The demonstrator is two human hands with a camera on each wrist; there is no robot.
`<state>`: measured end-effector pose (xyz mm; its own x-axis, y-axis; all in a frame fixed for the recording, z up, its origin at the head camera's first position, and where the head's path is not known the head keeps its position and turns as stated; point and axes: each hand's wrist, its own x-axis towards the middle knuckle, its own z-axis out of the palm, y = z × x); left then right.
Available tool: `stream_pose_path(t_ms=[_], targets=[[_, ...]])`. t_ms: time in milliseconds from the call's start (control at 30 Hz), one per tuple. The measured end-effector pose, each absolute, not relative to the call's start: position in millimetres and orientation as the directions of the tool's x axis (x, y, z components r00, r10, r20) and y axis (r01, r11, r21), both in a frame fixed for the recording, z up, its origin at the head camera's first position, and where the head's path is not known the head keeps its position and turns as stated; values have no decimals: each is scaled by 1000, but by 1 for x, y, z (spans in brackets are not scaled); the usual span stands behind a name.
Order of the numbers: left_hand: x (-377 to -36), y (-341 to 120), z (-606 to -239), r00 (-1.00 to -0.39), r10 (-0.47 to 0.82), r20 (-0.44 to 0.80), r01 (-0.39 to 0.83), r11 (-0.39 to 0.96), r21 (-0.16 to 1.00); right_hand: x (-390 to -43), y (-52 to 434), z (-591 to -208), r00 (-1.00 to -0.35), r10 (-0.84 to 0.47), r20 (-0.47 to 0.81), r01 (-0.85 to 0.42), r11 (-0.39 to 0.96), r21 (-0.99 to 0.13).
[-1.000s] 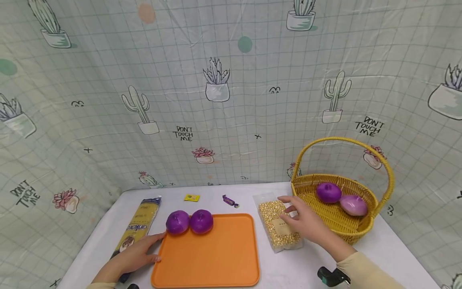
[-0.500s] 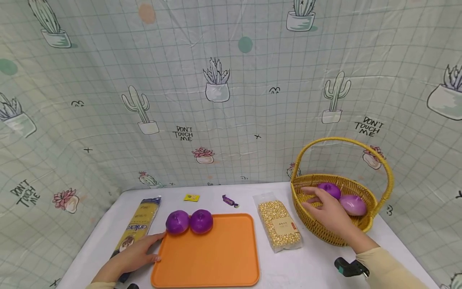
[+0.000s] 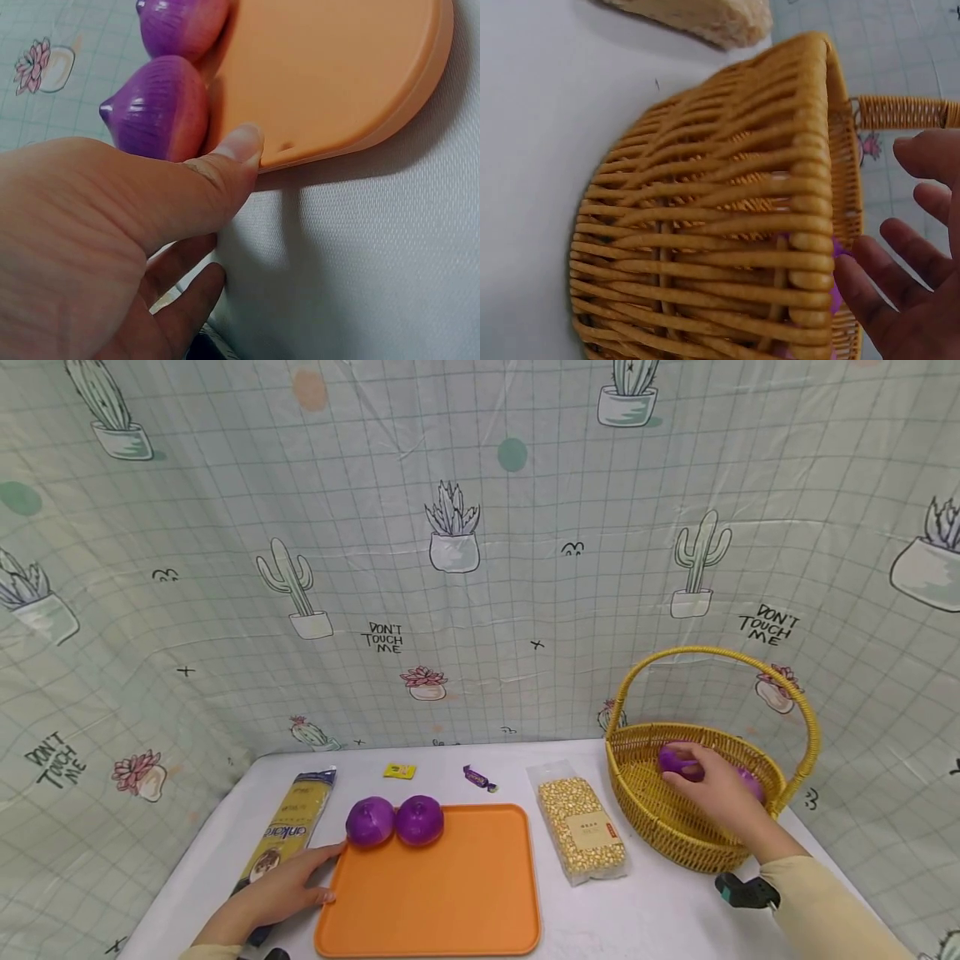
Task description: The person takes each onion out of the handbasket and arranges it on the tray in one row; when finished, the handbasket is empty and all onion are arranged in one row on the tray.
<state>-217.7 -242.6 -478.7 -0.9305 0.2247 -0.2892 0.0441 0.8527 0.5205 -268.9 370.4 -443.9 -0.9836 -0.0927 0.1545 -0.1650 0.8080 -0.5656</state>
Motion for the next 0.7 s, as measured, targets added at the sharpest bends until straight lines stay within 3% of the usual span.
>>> stream_pose_path(t_ms=[367,700], targets=[[-219,-242,-479,-928,228,-293,45,851,523,-285,392,-450,-990,-43,132,-110,822,-558],[-218,-242,-478,-930,221,-293,40,856,516,-296,399,-452,-981,-49,188,-140,849,-510]])
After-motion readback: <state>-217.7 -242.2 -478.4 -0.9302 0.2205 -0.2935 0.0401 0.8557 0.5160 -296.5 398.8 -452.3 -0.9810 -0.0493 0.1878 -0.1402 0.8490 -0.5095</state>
